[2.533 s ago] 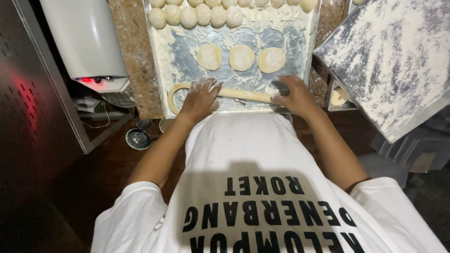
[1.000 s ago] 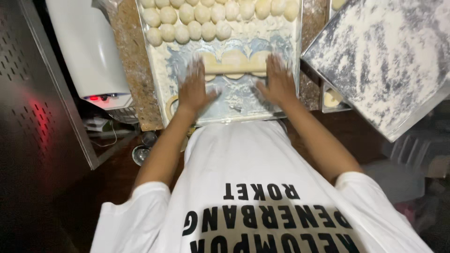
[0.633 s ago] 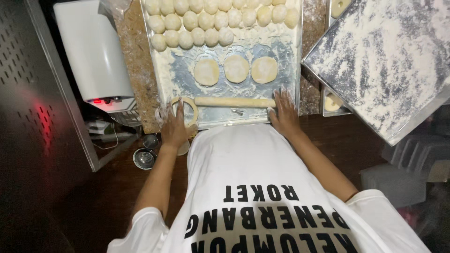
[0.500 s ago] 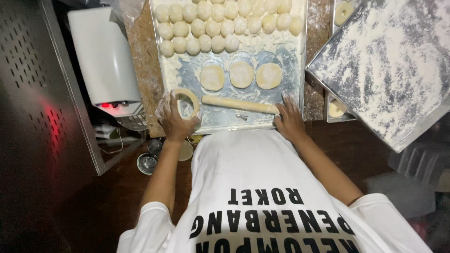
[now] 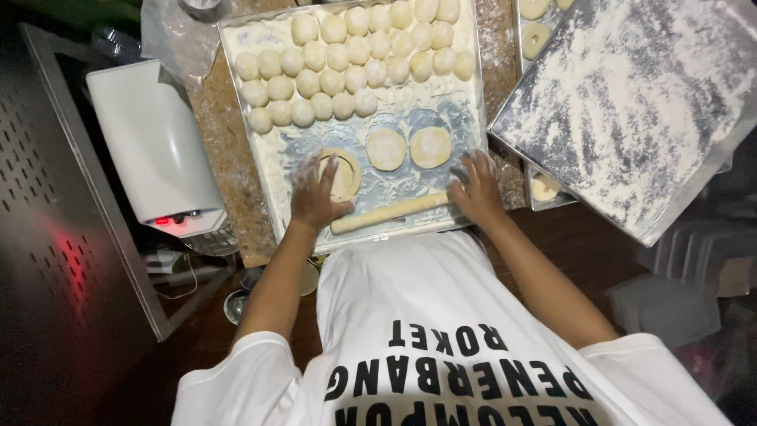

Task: The person shapes portions of dough into flat rounds, uses a rolling pin to flatten them, and cuts a hole in the center of each to form donuts, placing the finished pieces onto a tray.

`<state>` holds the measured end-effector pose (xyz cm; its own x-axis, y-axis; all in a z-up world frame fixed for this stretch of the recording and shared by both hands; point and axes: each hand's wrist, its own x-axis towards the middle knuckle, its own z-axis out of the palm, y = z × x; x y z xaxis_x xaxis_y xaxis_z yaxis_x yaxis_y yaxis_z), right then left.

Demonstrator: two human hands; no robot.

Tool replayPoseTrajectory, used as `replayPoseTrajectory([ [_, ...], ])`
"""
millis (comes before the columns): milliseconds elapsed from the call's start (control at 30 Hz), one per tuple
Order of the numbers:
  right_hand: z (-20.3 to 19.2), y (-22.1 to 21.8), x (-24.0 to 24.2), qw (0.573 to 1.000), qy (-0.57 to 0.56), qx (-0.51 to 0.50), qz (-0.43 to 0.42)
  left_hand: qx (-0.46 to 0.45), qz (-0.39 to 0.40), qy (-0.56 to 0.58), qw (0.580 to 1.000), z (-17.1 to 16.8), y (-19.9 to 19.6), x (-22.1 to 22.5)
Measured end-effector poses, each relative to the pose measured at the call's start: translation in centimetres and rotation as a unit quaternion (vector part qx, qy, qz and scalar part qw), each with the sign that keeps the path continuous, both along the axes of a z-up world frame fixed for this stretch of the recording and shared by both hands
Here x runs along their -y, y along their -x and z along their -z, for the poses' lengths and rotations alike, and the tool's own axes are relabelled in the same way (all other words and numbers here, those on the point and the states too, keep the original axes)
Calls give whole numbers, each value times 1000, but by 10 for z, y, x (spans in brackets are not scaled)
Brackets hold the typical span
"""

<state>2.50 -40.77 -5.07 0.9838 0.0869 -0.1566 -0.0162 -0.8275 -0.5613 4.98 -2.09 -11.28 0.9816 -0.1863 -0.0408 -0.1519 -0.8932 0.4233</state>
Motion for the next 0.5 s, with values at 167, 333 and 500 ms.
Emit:
replayPoseTrajectory([
  [167, 41, -111, -54, 995, 27, 25, 88, -4, -171, -42, 984, -14, 2, 12],
  [333, 49, -147, -117, 985, 124, 5, 117, -44, -67, -25, 996, 7, 20, 10],
  [500, 51, -162, -133, 993, 75, 66, 60, -7, -185, -20, 982, 0, 19, 17],
])
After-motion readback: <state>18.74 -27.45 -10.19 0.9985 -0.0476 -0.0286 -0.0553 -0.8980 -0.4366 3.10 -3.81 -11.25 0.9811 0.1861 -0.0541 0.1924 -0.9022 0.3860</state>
